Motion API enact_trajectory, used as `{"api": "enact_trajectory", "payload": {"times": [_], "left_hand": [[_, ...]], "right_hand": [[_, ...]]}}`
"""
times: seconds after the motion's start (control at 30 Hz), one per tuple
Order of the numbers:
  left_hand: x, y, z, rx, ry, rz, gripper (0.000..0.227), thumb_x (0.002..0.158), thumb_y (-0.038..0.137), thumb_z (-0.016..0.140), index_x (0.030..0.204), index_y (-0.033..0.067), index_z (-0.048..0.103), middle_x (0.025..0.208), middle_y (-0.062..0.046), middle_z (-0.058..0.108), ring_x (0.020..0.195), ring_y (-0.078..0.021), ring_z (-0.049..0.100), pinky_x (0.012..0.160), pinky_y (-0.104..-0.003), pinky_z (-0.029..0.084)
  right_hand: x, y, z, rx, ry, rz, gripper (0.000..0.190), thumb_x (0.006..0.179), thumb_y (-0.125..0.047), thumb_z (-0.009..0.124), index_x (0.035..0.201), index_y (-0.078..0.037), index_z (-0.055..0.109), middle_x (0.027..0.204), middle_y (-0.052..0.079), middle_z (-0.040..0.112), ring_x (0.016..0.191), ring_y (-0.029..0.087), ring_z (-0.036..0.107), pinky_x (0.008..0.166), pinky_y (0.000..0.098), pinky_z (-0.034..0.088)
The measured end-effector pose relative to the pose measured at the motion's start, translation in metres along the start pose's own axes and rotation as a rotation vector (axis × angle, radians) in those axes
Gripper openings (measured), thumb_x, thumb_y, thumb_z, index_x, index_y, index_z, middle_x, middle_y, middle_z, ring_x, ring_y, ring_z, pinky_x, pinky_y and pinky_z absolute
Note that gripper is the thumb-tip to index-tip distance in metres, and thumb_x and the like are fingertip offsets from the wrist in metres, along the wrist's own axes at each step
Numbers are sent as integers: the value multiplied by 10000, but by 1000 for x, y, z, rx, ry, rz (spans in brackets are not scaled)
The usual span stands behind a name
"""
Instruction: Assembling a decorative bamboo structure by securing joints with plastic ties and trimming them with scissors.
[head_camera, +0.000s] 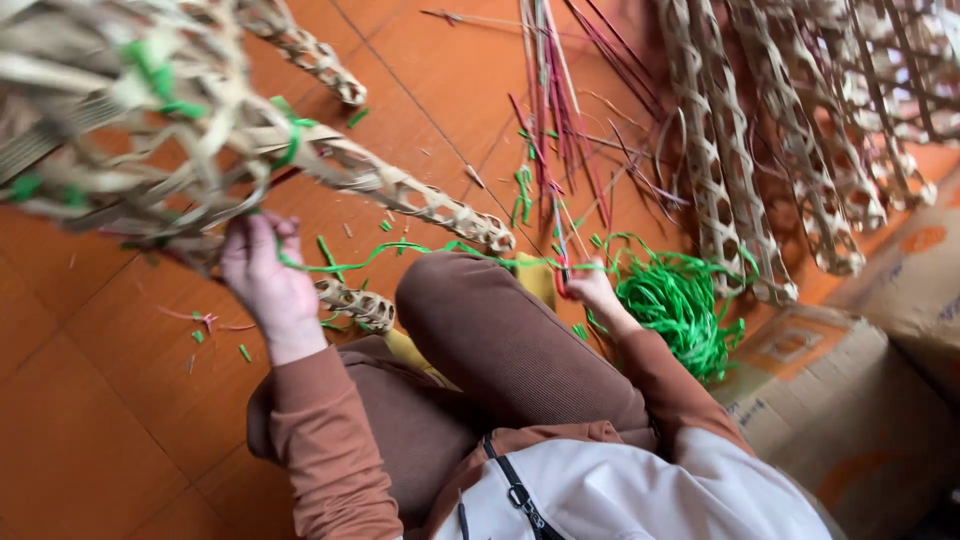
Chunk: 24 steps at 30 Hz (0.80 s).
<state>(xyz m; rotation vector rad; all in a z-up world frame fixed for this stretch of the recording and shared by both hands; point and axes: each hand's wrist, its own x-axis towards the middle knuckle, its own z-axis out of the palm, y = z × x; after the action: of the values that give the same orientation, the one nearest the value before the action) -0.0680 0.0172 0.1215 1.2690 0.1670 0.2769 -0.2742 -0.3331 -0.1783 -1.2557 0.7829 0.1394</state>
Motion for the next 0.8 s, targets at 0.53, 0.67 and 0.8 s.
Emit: {"api": "enact_trajectory", "payload": {"times": [0.53,0.67,0.8], "left_hand": [[-2,-16,9,-53,34,95,112,943,216,654,912,126,714,700,-4,643,693,-57,583,752,-202,505],[-7,-9,15,-52,52,28,148,955,237,663,927,98,705,714,-11,644,677,-60,590,725,-199,523],[-4,-19,14,84,67,36,177,988,231,650,928,78,715,699,-32,661,628,-93,608,677,-232,521]], "right_hand": [[-177,-260,34,-449,-648,-520,363,698,-61,772,1058,-13,762,484,115,682,424,109,580,395,268,473],[-151,-309,116,-953,-731,-563,363,759,-312,790,1003,-74,666,637,196,672,545,324,673,503,405,511],[-130,-355,171,-1407,-779,-661,510,775,-411,775,1157,-128,590,745,236,695,716,463,698,695,541,541]]}}
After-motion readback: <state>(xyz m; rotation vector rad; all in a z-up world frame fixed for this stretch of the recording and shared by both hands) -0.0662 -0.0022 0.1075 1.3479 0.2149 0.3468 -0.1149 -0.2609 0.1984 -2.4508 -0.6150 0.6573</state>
